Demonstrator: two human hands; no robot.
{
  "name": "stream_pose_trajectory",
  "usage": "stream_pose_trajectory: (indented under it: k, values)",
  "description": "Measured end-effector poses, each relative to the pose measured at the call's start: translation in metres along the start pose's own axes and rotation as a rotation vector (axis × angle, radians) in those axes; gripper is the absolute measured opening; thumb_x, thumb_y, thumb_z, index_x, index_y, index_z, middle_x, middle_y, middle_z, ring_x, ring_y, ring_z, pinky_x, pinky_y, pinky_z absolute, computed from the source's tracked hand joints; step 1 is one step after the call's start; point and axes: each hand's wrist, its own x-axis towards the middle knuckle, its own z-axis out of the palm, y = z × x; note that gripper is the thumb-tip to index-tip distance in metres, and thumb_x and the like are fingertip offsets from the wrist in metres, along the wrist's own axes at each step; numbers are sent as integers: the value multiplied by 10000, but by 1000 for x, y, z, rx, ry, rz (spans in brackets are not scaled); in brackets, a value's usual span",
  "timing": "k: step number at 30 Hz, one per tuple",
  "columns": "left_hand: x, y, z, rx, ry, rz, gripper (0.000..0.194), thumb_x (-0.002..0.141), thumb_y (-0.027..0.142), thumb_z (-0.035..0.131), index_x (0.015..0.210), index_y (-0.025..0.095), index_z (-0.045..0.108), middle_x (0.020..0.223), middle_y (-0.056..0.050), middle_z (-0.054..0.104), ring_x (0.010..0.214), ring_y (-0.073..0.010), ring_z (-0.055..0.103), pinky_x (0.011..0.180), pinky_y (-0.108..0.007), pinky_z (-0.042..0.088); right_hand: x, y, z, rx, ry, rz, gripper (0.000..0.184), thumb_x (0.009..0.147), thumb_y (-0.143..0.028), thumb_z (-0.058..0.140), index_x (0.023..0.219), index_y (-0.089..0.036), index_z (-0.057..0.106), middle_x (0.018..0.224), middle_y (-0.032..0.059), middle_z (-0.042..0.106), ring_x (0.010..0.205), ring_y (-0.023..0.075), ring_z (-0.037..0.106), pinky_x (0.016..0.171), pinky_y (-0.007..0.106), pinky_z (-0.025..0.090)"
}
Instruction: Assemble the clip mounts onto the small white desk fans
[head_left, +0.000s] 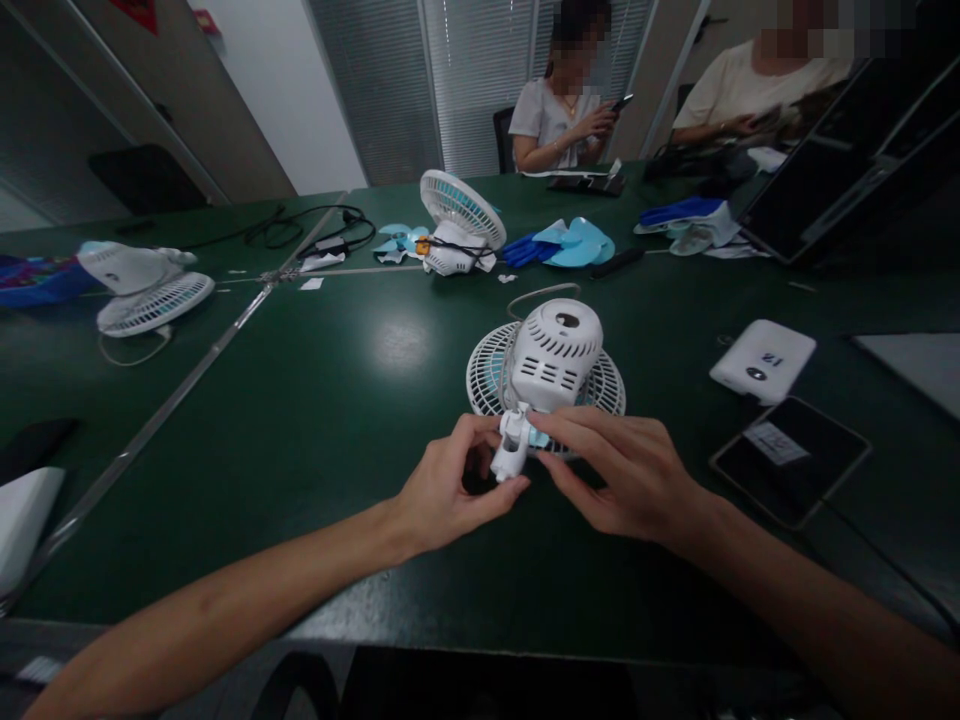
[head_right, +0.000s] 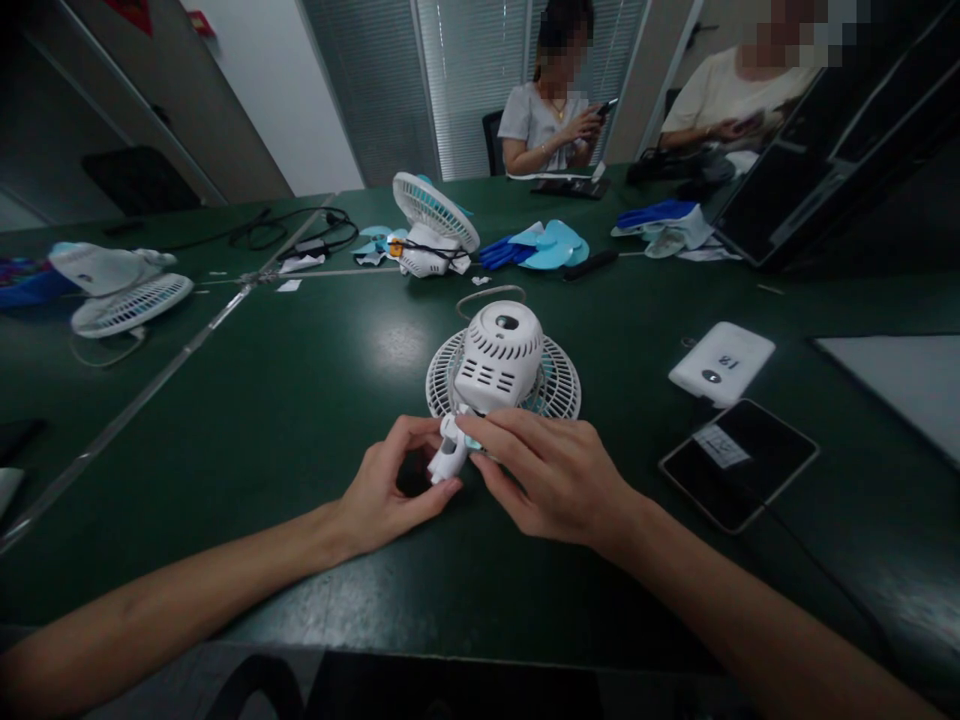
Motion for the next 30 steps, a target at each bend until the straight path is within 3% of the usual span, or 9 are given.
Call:
stream_pose_trajectory:
  k: [7,13,18,23,26,30]
  values:
    - [0,1,0,16,7,-3,479,929,320,702,1318,181,460,983,-50,676,806,-164,649,689,-280,528,-3,0,7,82,-17,102,495,973,-193,613,1445,-222,467,1175,75,737,864,174,735,685,286,595]
    - [-1,-1,0,41,12,-13,475,927,349,698,1307,187,464,1010,-64,685,818,-174,662,691,-288,532,-2,3,-4,24,-45,-81,683,899,-46,522,1527,-291,417,1245,64,704,1068,206,701,812,329,596]
    - [0,0,-1,42,12,2,462,937,308,683,1317,194,446,996,-49,676,797,-156,645,680,-268,524,-2,6,-3,-7,-54,-103,598,935,-50,556,1489,-258,469,1258,62,718,1080,191,714,843,297,592]
    - [1,2,-1,36,1,9,443,932,308,679,1294,180,458,928,-33,660,743,-146,618,657,-266,516,-2,4,5,-8,-47,3,547,979,-111,572,1494,-231,433,1217,70,744,933,174,750,727,271,601]
    - [1,2,0,37,17,14,437,935,292,677,1293,181,451,936,-35,662,761,-148,627,667,-265,518,0,2,4,8,-48,30,521,975,-122,564,1478,-190,445,1227,107,726,951,198,740,703,292,601]
    - [0,0,0,40,18,28,452,931,274,686,1302,190,442,969,-41,676,779,-148,638,673,-258,519,2,2,-4,5,-42,-115,554,935,-37,536,1458,-214,488,1160,88,720,972,195,712,761,308,591]
